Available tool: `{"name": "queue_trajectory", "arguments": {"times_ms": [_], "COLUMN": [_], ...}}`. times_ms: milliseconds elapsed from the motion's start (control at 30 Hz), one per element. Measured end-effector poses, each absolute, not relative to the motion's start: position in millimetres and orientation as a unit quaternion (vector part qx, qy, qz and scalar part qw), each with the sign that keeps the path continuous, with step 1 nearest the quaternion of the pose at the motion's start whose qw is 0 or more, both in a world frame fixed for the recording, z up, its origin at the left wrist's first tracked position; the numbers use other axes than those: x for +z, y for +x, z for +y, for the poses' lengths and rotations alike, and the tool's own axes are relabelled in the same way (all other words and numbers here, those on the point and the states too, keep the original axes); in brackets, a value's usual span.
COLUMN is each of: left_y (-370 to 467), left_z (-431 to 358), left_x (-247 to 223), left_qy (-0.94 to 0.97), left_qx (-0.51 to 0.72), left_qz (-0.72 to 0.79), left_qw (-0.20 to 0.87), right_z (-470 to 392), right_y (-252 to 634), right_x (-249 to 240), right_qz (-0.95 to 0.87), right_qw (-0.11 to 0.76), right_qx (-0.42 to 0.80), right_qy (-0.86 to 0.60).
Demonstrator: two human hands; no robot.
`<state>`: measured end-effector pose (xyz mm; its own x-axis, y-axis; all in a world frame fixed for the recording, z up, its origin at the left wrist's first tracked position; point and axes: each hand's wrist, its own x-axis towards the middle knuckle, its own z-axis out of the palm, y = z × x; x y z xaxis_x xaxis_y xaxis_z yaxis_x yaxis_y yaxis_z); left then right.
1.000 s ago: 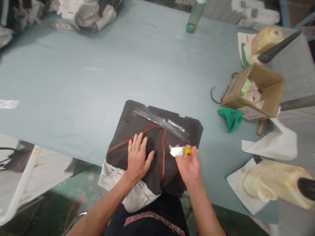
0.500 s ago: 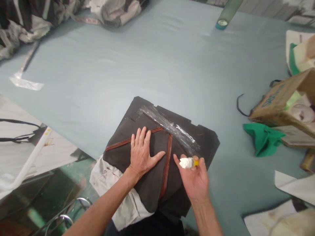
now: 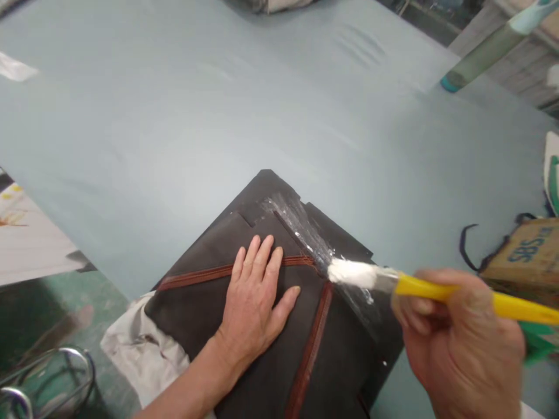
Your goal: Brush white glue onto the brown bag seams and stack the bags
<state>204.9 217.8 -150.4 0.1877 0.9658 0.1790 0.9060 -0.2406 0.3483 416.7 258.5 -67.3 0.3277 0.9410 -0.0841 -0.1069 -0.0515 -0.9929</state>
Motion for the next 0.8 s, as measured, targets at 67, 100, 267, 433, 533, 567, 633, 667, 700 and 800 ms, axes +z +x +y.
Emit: {"name": "queue_trajectory", "arguments": {"times_ms": [67,100,267,433,533,567,633,667,700,800], "left_y": [204,204,202,205,206,206,205,204,204,208], "left_z": [215,214,210,210,210,210,210,210,210,211], "left_x": [-155,-157,-158,-157,-158,-158,-157,-157,-155,-150], "left_qy": [0.769,0.770,0.768,0.752,0.743,0.740,0.735,0.733,0.731,0.731], "left_qx": [0.196,0.204,0.247,0.269,0.283,0.290,0.298,0.297,0.294,0.278], "left_qz": [0.602,0.597,0.577,0.580,0.583,0.583,0.586,0.589,0.593,0.601], "left_qw": [0.089,0.093,0.125,0.162,0.169,0.169,0.167,0.165,0.163,0.163], "right_z": [288,300,336,348,352,353,355,357,358,359], "right_y": [409,405,392,385,379,378,378,379,380,386], "right_x": [-74,-77,-80,-75,-75,-76,-78,-79,-80,-83], "right_qz": [-0.441,-0.474,-0.579,-0.616,-0.644,-0.648,-0.641,-0.631,-0.619,-0.600], "right_qw": [0.544,0.522,0.432,0.393,0.369,0.369,0.389,0.404,0.417,0.429], "right_qx": [0.435,0.434,0.413,0.401,0.392,0.391,0.393,0.396,0.400,0.414], "right_qy": [-0.566,-0.560,-0.555,-0.552,-0.543,-0.539,-0.532,-0.531,-0.532,-0.534]}}
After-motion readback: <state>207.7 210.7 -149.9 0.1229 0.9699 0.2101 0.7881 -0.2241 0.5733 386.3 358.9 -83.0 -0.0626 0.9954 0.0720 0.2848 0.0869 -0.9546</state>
